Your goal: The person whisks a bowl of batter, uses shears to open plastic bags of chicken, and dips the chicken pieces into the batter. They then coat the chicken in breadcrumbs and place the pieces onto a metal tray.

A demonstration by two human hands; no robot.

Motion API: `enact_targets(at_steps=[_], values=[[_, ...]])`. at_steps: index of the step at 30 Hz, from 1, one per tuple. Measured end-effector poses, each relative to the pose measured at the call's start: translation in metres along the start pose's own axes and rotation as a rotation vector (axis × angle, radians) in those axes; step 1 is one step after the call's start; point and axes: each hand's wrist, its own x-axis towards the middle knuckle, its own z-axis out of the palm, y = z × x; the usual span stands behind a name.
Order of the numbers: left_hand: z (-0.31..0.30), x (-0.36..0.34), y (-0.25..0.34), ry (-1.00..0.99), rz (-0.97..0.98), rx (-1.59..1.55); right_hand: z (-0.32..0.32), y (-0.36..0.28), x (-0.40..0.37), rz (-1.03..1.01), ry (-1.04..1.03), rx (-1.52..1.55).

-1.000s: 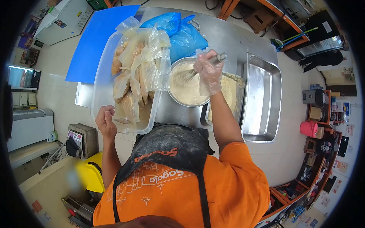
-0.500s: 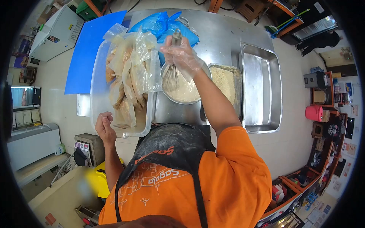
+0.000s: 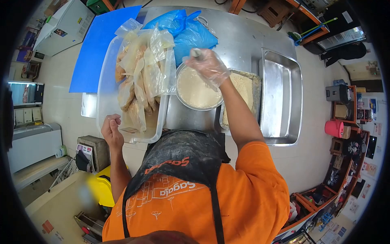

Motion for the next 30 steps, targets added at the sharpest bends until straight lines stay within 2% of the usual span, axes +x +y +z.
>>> enact_targets(at_steps=[2, 5, 8, 9, 12, 13, 16, 17, 20, 21, 24, 25, 28, 29, 30], values=[[0.0, -0.001, -0.001, -0.001, 0.01, 0.007, 0.008, -0.007, 0.004, 0.134, -0.057, -0.112], [-0.001, -0.001, -0.002, 0.004, 0.02, 0.008, 0.002, 0.005, 0.005, 0.044, 0.203, 0.34], [-0.001, -0.002, -0.001, 0.024, 0.012, -0.004, -0.021, 0.02, -0.006, -0.158, 0.112, 0.522], [-0.001, -0.004, -0.002, 0.028, 0.011, -0.004, -0.012, 0.012, -0.012, -0.216, 0.216, 0.235], [-0.001, -0.003, -0.003, 0.033, 0.017, -0.001, -0.002, -0.008, -0.025, 0.029, 0.033, 0.083], [-0.001, -0.002, -0.002, 0.03, 0.021, -0.001, 0.0, -0.007, -0.027, 0.047, 0.081, 0.205], [-0.001, -0.002, -0.001, 0.022, 0.014, -0.005, -0.011, 0.011, -0.031, -0.212, 0.176, 0.527], [-0.001, -0.002, -0.001, 0.02, 0.009, -0.005, -0.018, 0.013, -0.035, -0.173, 0.167, 0.481], [-0.001, -0.002, -0.003, 0.027, 0.021, -0.011, -0.011, 0.002, -0.048, -0.119, 0.111, 0.011], [-0.001, 0.0, -0.004, 0.024, 0.021, -0.013, -0.003, -0.01, -0.051, 0.029, 0.087, 0.183], [-0.001, -0.002, -0.003, 0.004, 0.011, -0.019, 0.008, 0.004, -0.047, -0.24, 0.241, 0.55], [-0.001, -0.002, -0.002, -0.003, 0.01, -0.018, 0.0, 0.013, -0.046, -0.249, 0.2, 0.714], [-0.002, -0.001, -0.002, 0.005, 0.017, -0.023, -0.009, 0.01, -0.058, -0.237, 0.231, 0.128], [-0.002, -0.002, -0.002, 0.01, 0.018, -0.027, -0.006, 0.008, -0.061, -0.24, 0.195, 0.041], [-0.001, -0.001, -0.001, 0.009, 0.014, -0.016, -0.003, 0.005, -0.059, -0.172, 0.155, 0.201]])
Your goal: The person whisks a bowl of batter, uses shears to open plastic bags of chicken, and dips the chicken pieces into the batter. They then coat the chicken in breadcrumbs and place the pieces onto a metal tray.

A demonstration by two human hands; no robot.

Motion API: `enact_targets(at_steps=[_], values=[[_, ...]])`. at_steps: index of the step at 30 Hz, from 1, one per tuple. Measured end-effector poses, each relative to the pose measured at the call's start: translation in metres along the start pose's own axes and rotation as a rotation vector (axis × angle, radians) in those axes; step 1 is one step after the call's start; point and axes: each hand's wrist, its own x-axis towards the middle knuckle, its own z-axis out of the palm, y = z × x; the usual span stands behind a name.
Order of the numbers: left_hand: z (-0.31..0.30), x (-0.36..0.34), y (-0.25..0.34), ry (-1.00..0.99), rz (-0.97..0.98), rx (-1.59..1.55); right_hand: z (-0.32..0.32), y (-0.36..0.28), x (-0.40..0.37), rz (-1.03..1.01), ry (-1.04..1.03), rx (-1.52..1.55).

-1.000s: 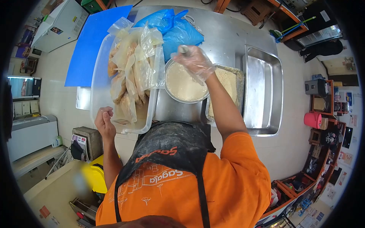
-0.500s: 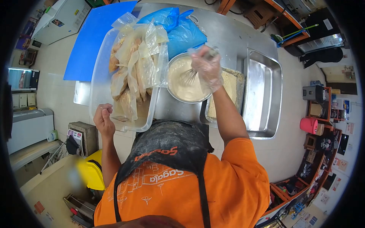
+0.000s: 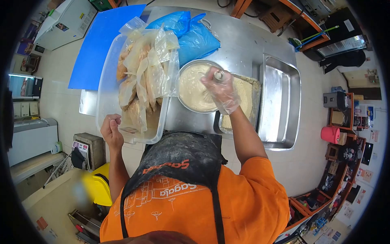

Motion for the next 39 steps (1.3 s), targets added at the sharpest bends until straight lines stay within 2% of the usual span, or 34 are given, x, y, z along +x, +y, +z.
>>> enact_targets(at_steps=[2, 3, 6, 7, 10, 11, 14, 15, 18, 19, 22, 23, 26, 27, 30, 31, 34, 35, 39], values=[[0.001, 0.001, 0.003, -0.011, -0.01, 0.018, 0.007, -0.002, 0.002, 0.167, -0.029, 0.311], [0.001, 0.0, 0.002, -0.02, -0.007, 0.018, 0.014, -0.003, 0.005, 0.072, 0.082, 0.362], [-0.001, 0.001, -0.001, -0.031, 0.011, 0.021, -0.002, 0.014, 0.011, -0.064, 0.139, 0.142], [-0.001, 0.0, -0.001, -0.024, 0.015, 0.022, -0.005, 0.007, 0.008, -0.1, 0.086, -0.171], [0.002, 0.0, 0.0, -0.013, 0.004, 0.025, 0.015, -0.017, 0.0, 0.19, 0.009, 0.0], [0.004, 0.0, 0.0, -0.013, 0.001, 0.023, 0.018, -0.007, 0.005, 0.157, -0.031, 0.215], [0.002, 0.0, 0.001, -0.024, -0.003, 0.029, 0.013, 0.02, 0.02, -0.079, 0.09, 0.346], [0.001, 0.0, 0.0, -0.025, 0.004, 0.02, 0.007, 0.018, 0.023, -0.078, 0.092, 0.196], [0.001, -0.001, -0.005, -0.013, 0.014, 0.009, 0.008, 0.01, 0.018, -0.023, -0.069, -0.18], [0.002, -0.001, -0.005, -0.012, 0.011, 0.016, 0.02, -0.01, 0.015, 0.13, -0.093, -0.105], [0.003, -0.002, -0.001, -0.025, -0.012, 0.034, 0.028, 0.009, 0.024, 0.042, -0.026, 0.388], [0.003, -0.001, 0.0, -0.027, -0.019, 0.041, 0.027, 0.014, 0.027, -0.03, 0.097, 0.347], [0.002, -0.001, -0.005, -0.031, 0.004, 0.013, 0.007, 0.014, 0.024, 0.003, 0.069, -0.061], [0.003, 0.0, -0.004, -0.02, 0.0, 0.016, 0.008, 0.01, 0.02, -0.027, -0.014, -0.041], [0.004, -0.003, 0.0, -0.023, -0.029, 0.034, 0.033, -0.007, 0.022, 0.192, -0.112, 0.063], [0.004, -0.002, 0.0, -0.027, -0.032, 0.042, 0.034, 0.003, 0.028, 0.188, -0.09, 0.284], [0.003, 0.0, 0.0, -0.035, -0.008, 0.048, 0.021, 0.022, 0.038, -0.083, 0.215, 0.199], [0.002, -0.001, -0.001, -0.036, 0.001, 0.046, 0.009, 0.028, 0.038, -0.144, 0.242, 0.068], [0.004, -0.002, 0.001, 0.001, -0.014, 0.05, 0.018, 0.008, 0.025, -0.028, -0.076, -0.281]])
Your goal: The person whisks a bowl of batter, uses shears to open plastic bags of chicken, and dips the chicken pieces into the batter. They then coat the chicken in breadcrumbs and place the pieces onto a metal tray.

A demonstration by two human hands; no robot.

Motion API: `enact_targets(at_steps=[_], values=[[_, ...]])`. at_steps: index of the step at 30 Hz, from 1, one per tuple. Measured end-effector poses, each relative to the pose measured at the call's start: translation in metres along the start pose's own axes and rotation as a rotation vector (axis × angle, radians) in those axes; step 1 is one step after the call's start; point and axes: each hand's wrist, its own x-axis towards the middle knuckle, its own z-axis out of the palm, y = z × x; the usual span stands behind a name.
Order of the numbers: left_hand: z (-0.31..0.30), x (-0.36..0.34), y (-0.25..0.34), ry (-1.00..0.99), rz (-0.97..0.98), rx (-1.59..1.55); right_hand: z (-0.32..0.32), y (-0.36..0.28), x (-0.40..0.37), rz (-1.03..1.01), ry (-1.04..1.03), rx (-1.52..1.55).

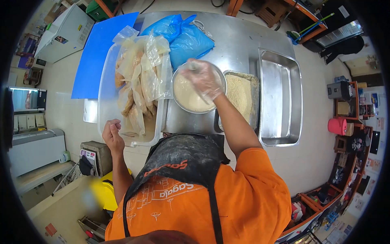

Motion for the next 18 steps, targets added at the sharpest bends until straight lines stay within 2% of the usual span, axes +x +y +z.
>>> enact_targets(at_steps=[3, 4, 7, 10, 13, 14, 17, 18], values=[[-0.001, 0.002, 0.0, -0.011, 0.016, 0.011, 0.02, 0.006, 0.01, 0.161, 0.05, 0.476], [-0.001, 0.002, -0.001, -0.015, 0.028, 0.006, 0.018, 0.012, 0.017, 0.042, 0.201, 0.481], [-0.002, 0.001, -0.002, -0.011, 0.04, -0.02, -0.01, 0.033, 0.019, -0.099, 0.355, 0.421], [-0.004, -0.001, -0.004, 0.022, 0.039, -0.036, -0.025, 0.028, 0.004, -0.064, 0.048, 0.072], [-0.002, -0.001, -0.002, 0.032, 0.044, -0.037, 0.006, -0.015, -0.002, 0.231, -0.217, -0.049], [-0.001, 0.001, -0.001, 0.031, 0.052, -0.037, 0.015, -0.005, 0.004, 0.266, -0.21, 0.01], [-0.003, 0.001, -0.004, 0.013, 0.054, -0.033, 0.011, 0.015, 0.028, 0.251, 0.127, 0.595], [-0.004, 0.0, -0.004, 0.015, 0.058, -0.035, 0.005, 0.012, 0.034, 0.133, 0.279, 0.599]])
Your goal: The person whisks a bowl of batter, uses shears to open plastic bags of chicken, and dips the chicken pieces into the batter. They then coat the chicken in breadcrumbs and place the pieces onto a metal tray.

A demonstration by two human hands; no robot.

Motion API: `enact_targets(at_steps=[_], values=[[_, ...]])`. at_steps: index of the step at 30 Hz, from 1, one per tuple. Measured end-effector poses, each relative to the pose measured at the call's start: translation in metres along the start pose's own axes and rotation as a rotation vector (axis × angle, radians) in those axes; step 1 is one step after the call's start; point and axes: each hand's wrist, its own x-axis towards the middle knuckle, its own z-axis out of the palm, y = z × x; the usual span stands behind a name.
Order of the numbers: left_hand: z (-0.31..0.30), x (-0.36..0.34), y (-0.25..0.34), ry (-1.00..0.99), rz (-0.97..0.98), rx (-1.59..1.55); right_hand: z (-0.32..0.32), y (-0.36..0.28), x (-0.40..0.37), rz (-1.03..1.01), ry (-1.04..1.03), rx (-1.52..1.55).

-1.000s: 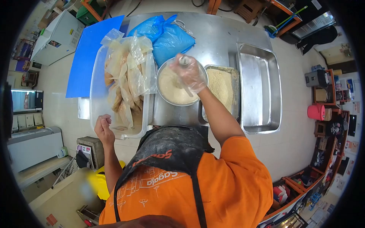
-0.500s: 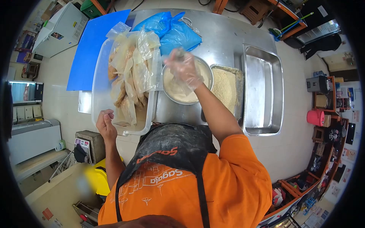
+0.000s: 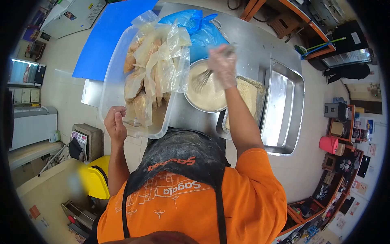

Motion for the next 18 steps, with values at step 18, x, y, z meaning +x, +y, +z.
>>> enact_targets(at_steps=[18], values=[[-0.002, -0.002, -0.002, 0.003, 0.003, -0.032, -0.041, -0.022, -0.006, -0.182, 0.13, 0.109]])
